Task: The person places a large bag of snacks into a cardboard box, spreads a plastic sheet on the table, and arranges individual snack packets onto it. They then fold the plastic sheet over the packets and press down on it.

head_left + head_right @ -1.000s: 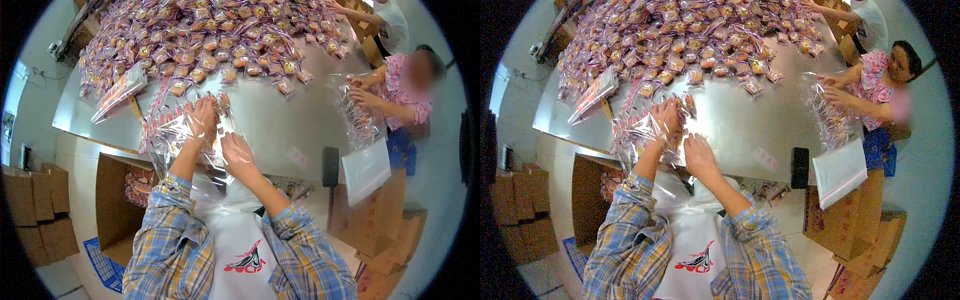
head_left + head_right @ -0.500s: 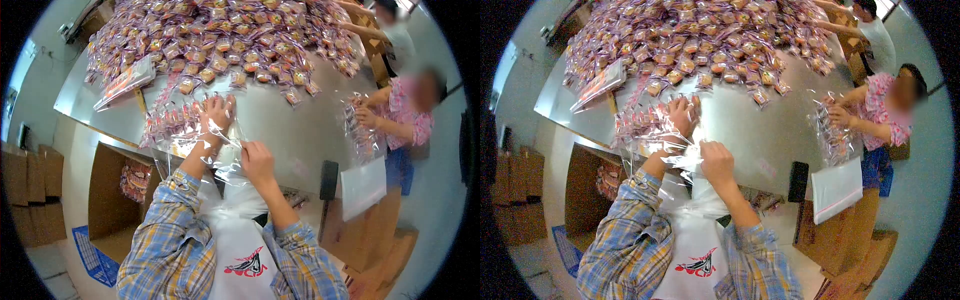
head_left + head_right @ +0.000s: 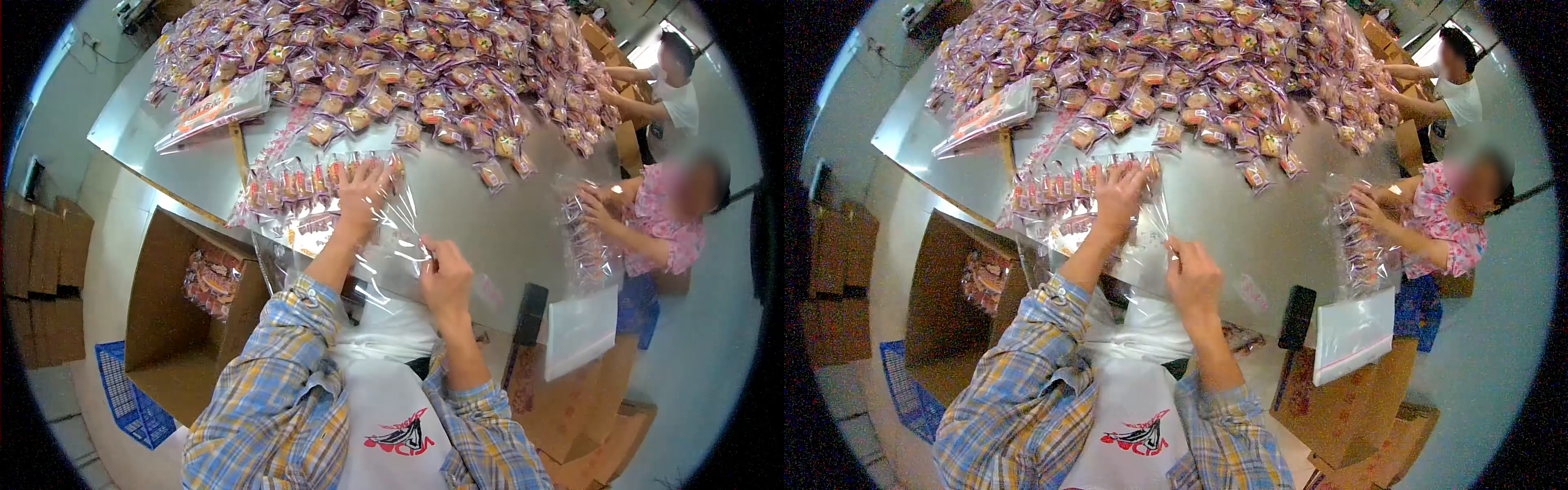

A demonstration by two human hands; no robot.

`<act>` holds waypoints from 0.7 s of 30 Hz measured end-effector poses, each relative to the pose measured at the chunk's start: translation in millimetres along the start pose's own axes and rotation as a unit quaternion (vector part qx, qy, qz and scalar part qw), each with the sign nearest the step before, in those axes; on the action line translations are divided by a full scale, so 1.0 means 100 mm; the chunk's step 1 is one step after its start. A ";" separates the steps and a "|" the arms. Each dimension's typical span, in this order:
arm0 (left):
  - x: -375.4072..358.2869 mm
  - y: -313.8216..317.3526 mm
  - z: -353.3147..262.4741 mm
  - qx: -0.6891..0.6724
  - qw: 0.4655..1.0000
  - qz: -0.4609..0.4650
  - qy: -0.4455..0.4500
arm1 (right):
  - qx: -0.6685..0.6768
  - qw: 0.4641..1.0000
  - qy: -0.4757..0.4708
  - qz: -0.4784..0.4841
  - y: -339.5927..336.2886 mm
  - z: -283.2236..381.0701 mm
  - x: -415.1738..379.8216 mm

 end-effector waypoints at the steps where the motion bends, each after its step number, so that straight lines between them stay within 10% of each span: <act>1: 0.00 -0.01 -0.03 0.009 1.000 0.010 -0.002 | -0.005 1.000 -0.003 0.008 0.00 0.02 0.00; 9: 0.07 -0.09 -0.07 -0.035 0.999 -0.003 -0.029 | -0.018 0.996 -0.005 0.089 0.12 0.15 -0.15; 18: -0.12 -0.26 -0.31 0.005 0.989 0.151 0.010 | -0.078 0.995 -0.057 -0.035 -0.13 0.17 0.02; 21: -0.41 -0.66 -0.15 -0.025 0.990 0.138 -0.027 | -0.014 0.966 -0.258 0.024 -0.02 0.48 -0.37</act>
Point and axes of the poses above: each hand's wrist, its own x-axis towards the middle knuckle, its own y-axis out of the palm, z = x × y, the point moved 7 cm from there along x, towards the middle knuckle
